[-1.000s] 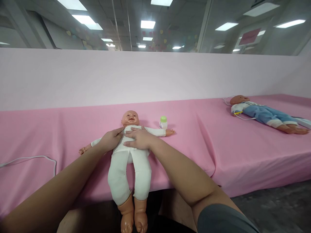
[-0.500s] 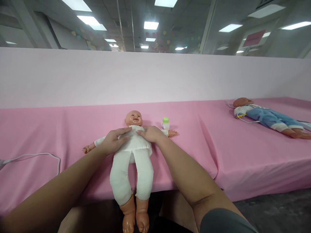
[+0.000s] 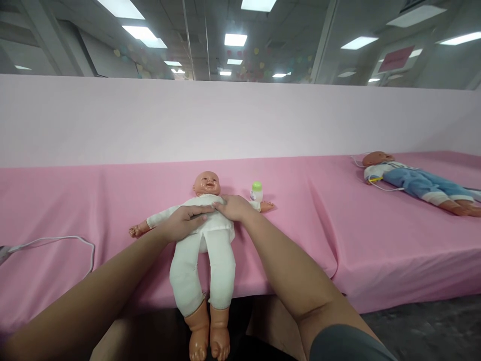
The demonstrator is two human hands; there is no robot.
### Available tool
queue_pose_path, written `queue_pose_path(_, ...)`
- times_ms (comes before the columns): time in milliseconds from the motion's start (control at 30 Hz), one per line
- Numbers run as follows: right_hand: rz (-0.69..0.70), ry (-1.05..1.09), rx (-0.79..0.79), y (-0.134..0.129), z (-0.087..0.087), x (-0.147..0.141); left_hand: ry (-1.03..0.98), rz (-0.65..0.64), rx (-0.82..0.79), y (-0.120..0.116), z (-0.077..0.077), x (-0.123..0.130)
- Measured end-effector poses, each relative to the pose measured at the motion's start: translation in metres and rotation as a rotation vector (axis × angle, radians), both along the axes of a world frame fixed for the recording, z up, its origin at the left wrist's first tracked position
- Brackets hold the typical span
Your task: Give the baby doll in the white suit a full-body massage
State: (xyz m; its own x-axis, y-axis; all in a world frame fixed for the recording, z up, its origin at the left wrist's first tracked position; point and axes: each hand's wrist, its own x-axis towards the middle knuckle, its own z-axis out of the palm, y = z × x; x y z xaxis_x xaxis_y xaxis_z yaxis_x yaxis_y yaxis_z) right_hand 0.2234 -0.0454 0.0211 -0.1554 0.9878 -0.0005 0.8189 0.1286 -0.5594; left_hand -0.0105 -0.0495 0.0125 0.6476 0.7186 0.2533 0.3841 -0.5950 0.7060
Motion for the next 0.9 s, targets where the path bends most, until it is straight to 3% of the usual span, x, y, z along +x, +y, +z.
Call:
queue_pose_path(333,0.041,0.027,0.071,-0.004,0.001,-0.002,0.05,0.237,0.06,0.012,-0.005,-0.006)
queue_pose_path(500,0.017,0.162,0.173,-0.007,-0.001,-0.01,0.125,0.386,0.129,0.021,-0.01,-0.009)
queue_pose_path(667,0.28,0.397,0.262,-0.021,0.001,-0.025,0.198,0.55,0.094,0.03,-0.015,-0.013)
queue_pose_path(767,0.472,0.536,0.226,-0.031,0.004,-0.032,0.159,0.529,0.077,0.033,-0.017,-0.016)
queue_pose_path(900,0.555,0.505,0.192,-0.035,0.004,-0.037,0.123,0.509,0.057,0.035,-0.015,-0.015)
